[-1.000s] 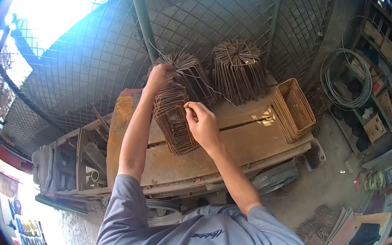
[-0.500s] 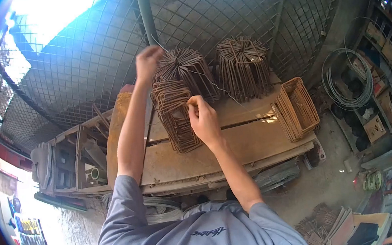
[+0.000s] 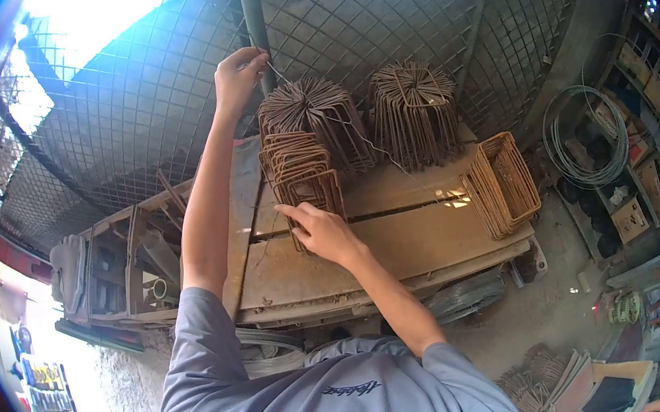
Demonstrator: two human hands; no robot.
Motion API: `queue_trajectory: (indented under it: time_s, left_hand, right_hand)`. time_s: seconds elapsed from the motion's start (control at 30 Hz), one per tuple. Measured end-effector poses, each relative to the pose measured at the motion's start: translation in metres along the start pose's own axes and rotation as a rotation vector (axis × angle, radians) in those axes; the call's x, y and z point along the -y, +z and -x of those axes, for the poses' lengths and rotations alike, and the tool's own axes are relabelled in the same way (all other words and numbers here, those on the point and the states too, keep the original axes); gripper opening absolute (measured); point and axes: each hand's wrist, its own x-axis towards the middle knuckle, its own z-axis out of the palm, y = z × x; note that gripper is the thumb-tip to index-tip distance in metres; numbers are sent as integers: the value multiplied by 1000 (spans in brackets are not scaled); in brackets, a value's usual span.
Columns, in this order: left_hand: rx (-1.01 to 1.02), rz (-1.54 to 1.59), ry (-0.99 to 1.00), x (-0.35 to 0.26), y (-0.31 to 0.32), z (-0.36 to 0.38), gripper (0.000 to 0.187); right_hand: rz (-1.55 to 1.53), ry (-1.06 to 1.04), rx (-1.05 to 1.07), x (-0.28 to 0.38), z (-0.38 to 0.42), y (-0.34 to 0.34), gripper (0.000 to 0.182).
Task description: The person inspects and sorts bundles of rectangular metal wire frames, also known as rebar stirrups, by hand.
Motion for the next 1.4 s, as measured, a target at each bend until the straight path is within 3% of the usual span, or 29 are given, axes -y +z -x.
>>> queue_trajectory:
  time_s: [0.23, 0.33, 0.47, 0.53, 0.63, 0.7, 0.77, 0.83, 1.07, 1.23, 1.4]
  left_hand:
    - [11, 93, -19, 2, -4, 4, 14]
    - [45, 131, 25, 7, -8, 5, 13]
    - [103, 128, 56, 8, -8, 11, 14]
    - [245, 197, 45, 14, -7, 15, 19]
    - [270, 165, 92, 8, -5, 24, 19]
    - [274, 164, 101, 6, -7, 26, 19]
    - [261, 160, 105, 4, -9, 27, 19]
    - [256, 150, 110, 0, -12, 27, 19]
    - [217, 137, 87, 8, -16, 22, 19]
    - [233, 62, 109, 4, -14, 26, 22]
    - [229, 39, 209, 4, -5, 29, 24]
  right_hand:
    - [-29, -156, -232, -2, -15, 3, 24]
    - [-115, -273, -523, -3, -27, -19, 15]
    - [-146, -161, -470, 0, -45, -53, 18]
    - [-183, -74, -427, -8, -59, -63, 19]
    - [-246, -4, -397, -16, -84, -70, 22]
    - [-465, 242, -241, -15, -95, -74, 21]
    - [-384, 203, -229, -17, -107, -75, 20]
    - [-373, 302, -177, -14, -115, -78, 20]
    - [-501, 318, -224, -36, -109, -75, 19]
    - [-624, 176, -166, -26, -85, -75, 19]
    - [-461, 60, -189, -30, -76, -72, 23]
